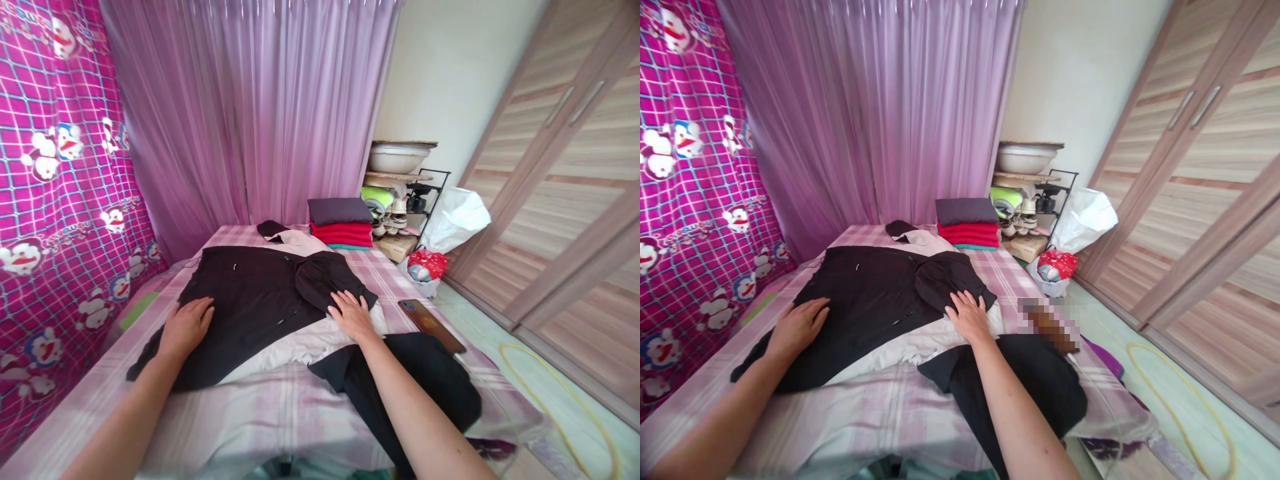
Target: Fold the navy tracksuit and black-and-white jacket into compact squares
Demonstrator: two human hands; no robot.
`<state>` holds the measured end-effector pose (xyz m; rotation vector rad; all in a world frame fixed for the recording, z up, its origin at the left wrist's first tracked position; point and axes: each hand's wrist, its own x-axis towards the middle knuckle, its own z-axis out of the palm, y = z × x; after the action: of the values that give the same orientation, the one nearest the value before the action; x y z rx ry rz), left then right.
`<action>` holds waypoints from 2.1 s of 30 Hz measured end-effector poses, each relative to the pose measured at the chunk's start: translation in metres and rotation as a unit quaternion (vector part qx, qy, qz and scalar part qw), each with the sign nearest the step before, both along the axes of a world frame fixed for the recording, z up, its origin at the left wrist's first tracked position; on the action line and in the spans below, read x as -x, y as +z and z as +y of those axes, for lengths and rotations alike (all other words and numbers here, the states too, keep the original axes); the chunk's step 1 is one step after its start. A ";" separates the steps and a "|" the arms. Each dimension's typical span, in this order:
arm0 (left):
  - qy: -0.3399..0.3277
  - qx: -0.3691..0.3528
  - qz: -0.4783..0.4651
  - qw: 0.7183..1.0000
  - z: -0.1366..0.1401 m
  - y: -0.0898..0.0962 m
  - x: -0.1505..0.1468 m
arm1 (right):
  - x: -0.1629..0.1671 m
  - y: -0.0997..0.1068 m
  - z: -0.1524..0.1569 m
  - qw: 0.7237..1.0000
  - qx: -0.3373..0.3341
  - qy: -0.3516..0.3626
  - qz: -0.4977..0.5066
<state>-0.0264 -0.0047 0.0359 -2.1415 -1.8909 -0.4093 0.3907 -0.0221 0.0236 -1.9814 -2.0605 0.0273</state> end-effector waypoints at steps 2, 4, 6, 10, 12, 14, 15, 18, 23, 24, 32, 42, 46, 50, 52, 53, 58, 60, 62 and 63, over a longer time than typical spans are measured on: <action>0.020 0.016 -0.002 1.000 -0.002 -0.004 0.012 | 0.000 -0.001 0.000 1.000 -0.001 0.000 -0.002; 0.032 0.031 -0.007 0.999 -0.003 -0.007 0.016 | 0.001 -0.002 0.000 1.000 -0.001 -0.002 -0.008; 0.044 0.040 -0.009 0.998 -0.004 -0.008 0.015 | 0.000 -0.004 0.001 1.000 0.000 -0.008 -0.016; 0.065 0.046 -0.019 0.997 -0.006 -0.007 0.008 | -0.002 -0.011 0.005 1.000 -0.003 -0.010 -0.029; 0.068 0.045 -0.029 0.996 -0.007 -0.007 0.006 | -0.003 -0.014 0.006 0.999 -0.006 -0.007 -0.034; 0.070 0.043 -0.036 0.996 -0.008 -0.008 0.006 | -0.004 -0.016 0.008 0.999 -0.007 -0.006 -0.038; 0.071 0.043 -0.038 0.996 -0.008 -0.008 0.006 | -0.005 -0.017 0.008 0.999 -0.007 -0.007 -0.041; 0.070 0.042 -0.038 0.996 -0.008 -0.008 0.006 | -0.006 -0.020 0.010 0.999 -0.003 -0.009 -0.044; 0.072 0.045 -0.037 0.996 -0.009 -0.007 0.005 | -0.008 -0.022 0.011 0.999 0.005 -0.008 -0.044; 0.073 0.045 -0.038 0.996 -0.009 -0.007 0.005 | -0.008 -0.022 0.011 0.999 0.005 -0.007 -0.044; 0.077 0.047 -0.039 0.995 -0.008 -0.009 0.006 | -0.010 -0.025 0.012 0.999 0.002 -0.005 -0.052; 0.089 0.094 -0.026 0.991 -0.002 -0.014 0.007 | -0.007 -0.020 0.010 0.998 0.007 -0.008 -0.060; 0.093 0.136 -0.026 0.986 0.012 -0.016 0.010 | -0.003 -0.016 0.011 0.997 0.038 -0.020 -0.064; 0.098 0.162 -0.031 0.981 0.021 -0.017 0.013 | -0.002 -0.015 0.013 0.996 0.048 -0.032 -0.070; 0.098 0.166 -0.032 0.981 0.021 -0.017 0.013 | -0.002 -0.015 0.014 0.996 0.045 -0.033 -0.070; 0.097 0.165 -0.033 0.981 0.020 -0.016 0.012 | -0.003 -0.016 0.014 0.996 0.042 -0.032 -0.069; 0.096 0.157 -0.038 0.982 0.012 -0.013 0.010 | -0.005 -0.016 0.013 0.997 0.032 -0.021 -0.065; 0.096 0.154 -0.043 0.983 0.011 -0.013 0.009 | -0.005 -0.016 0.012 0.997 0.034 -0.017 -0.062; 0.096 0.152 -0.046 0.983 0.010 -0.012 0.009 | -0.005 -0.015 0.011 0.997 0.034 -0.014 -0.060; 0.098 0.153 -0.047 0.982 0.009 -0.011 0.009 | -0.005 -0.015 0.011 0.998 0.033 -0.013 -0.060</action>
<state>-0.0352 0.0045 0.0246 -2.1180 -2.3246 -0.1912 0.3961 -0.0116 0.0089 -2.0961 -2.1333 -0.0315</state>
